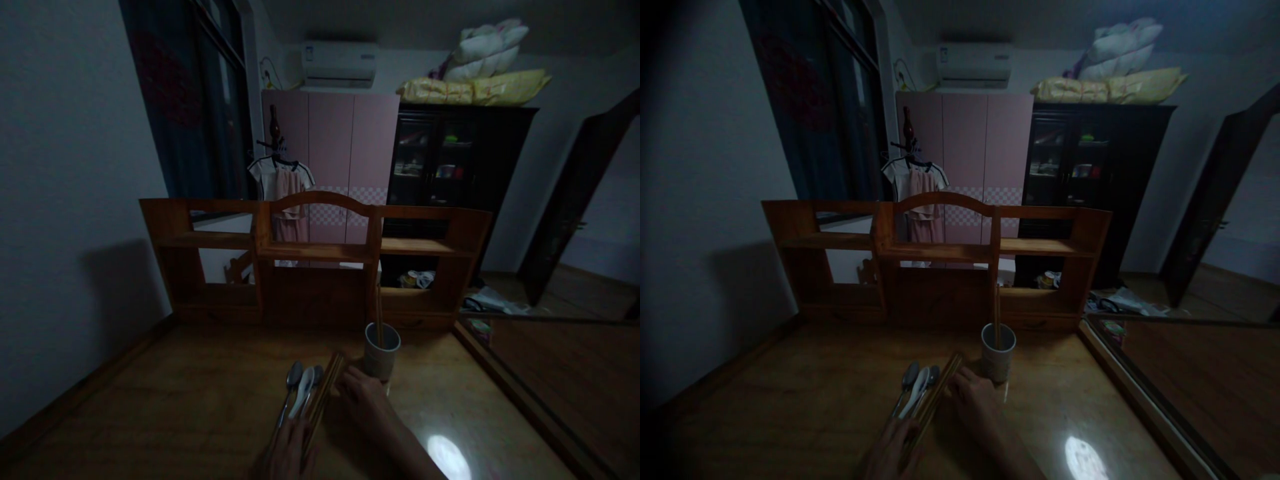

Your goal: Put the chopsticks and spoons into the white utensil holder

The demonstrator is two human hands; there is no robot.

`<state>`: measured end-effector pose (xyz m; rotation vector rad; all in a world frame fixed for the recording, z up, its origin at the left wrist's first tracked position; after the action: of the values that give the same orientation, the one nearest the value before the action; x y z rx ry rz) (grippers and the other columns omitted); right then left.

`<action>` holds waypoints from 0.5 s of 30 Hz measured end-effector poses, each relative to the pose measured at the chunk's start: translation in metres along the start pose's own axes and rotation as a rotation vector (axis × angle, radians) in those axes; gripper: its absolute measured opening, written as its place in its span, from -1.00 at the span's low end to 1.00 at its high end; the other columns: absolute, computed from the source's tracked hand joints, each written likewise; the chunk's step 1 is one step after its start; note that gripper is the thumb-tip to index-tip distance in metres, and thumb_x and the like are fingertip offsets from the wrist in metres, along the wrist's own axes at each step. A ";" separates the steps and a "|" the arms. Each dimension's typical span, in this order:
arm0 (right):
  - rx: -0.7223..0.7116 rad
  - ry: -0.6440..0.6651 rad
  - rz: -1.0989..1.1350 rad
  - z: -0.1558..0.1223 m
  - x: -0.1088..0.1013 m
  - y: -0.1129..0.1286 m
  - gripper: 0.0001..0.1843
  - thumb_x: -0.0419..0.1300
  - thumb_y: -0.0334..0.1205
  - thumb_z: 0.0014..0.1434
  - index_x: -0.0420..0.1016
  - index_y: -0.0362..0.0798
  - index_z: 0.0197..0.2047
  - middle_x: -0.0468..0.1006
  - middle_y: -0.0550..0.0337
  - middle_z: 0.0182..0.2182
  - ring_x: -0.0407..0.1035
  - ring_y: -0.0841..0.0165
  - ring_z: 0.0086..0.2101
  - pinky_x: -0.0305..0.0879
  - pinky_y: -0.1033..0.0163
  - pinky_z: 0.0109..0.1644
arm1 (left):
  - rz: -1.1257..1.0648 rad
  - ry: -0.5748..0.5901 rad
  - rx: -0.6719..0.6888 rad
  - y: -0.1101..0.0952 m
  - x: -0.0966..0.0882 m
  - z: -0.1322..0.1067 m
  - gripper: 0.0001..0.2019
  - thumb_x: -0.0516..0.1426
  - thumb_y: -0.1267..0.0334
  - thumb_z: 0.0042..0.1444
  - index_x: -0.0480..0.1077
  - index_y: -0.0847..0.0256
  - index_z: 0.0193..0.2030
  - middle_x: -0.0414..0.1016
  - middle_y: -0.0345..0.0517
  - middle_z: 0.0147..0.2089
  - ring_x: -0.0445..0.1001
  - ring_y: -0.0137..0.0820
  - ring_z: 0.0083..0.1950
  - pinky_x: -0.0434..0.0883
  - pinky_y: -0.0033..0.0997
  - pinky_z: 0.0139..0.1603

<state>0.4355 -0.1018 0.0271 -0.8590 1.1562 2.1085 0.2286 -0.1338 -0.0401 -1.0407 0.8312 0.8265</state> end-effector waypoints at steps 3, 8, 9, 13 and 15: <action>0.015 0.020 -0.018 0.000 -0.001 -0.003 -0.80 0.03 -0.35 0.30 0.43 -0.03 -0.32 0.49 0.20 -0.31 0.40 0.43 -0.38 0.14 0.38 -0.33 | 0.150 0.062 -0.057 -0.008 0.003 0.000 -0.63 0.02 0.34 0.16 0.45 0.20 0.09 0.46 0.07 0.17 0.43 -0.17 0.18 0.42 -0.30 0.13; 0.023 0.060 -0.034 0.000 -0.002 -0.002 -0.86 0.10 -0.36 0.25 0.43 -0.03 -0.34 0.50 0.21 -0.34 0.40 0.41 -0.36 0.11 0.39 -0.34 | 0.241 0.184 -0.170 -0.025 -0.006 0.005 -0.57 -0.07 0.39 0.22 0.35 0.32 0.20 0.29 0.18 0.29 0.28 -0.16 0.29 0.33 -0.27 0.23; 0.023 0.067 -0.036 -0.001 -0.002 -0.001 -0.86 0.10 -0.36 0.24 0.44 -0.03 -0.34 0.50 0.21 -0.34 0.40 0.42 -0.37 0.11 0.39 -0.35 | 0.232 0.175 -0.164 -0.026 -0.007 0.006 -0.56 -0.07 0.41 0.21 0.34 0.29 0.20 0.30 0.14 0.29 0.29 -0.18 0.29 0.32 -0.29 0.23; 0.031 0.080 -0.040 -0.002 -0.003 0.001 -0.86 0.10 -0.36 0.24 0.45 -0.03 -0.32 0.51 0.21 -0.34 0.40 0.42 -0.38 0.11 0.39 -0.34 | 0.176 0.118 -0.118 -0.024 -0.008 0.010 -0.50 -0.03 0.50 0.10 0.38 0.08 0.16 0.40 -0.07 0.23 0.40 -0.24 0.20 0.37 -0.34 0.17; 0.036 0.086 -0.039 -0.002 -0.004 0.001 -0.85 0.09 -0.36 0.25 0.46 -0.03 -0.31 0.52 0.20 -0.34 0.41 0.41 -0.36 0.13 0.40 -0.32 | 0.144 0.092 -0.109 -0.023 -0.007 0.012 -0.50 -0.02 0.50 0.07 0.41 0.10 0.13 0.43 -0.04 0.21 0.46 -0.22 0.13 0.40 -0.33 0.12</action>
<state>0.4371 -0.1048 0.0297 -0.9566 1.2078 2.0313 0.2482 -0.1307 -0.0215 -1.1313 0.9557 0.9597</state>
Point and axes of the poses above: each hand's wrist, its own z-axis towards the middle knuckle, its own x-axis out of the palm, y = z × x, the point moved 1 cm from there along z, towards the middle knuckle
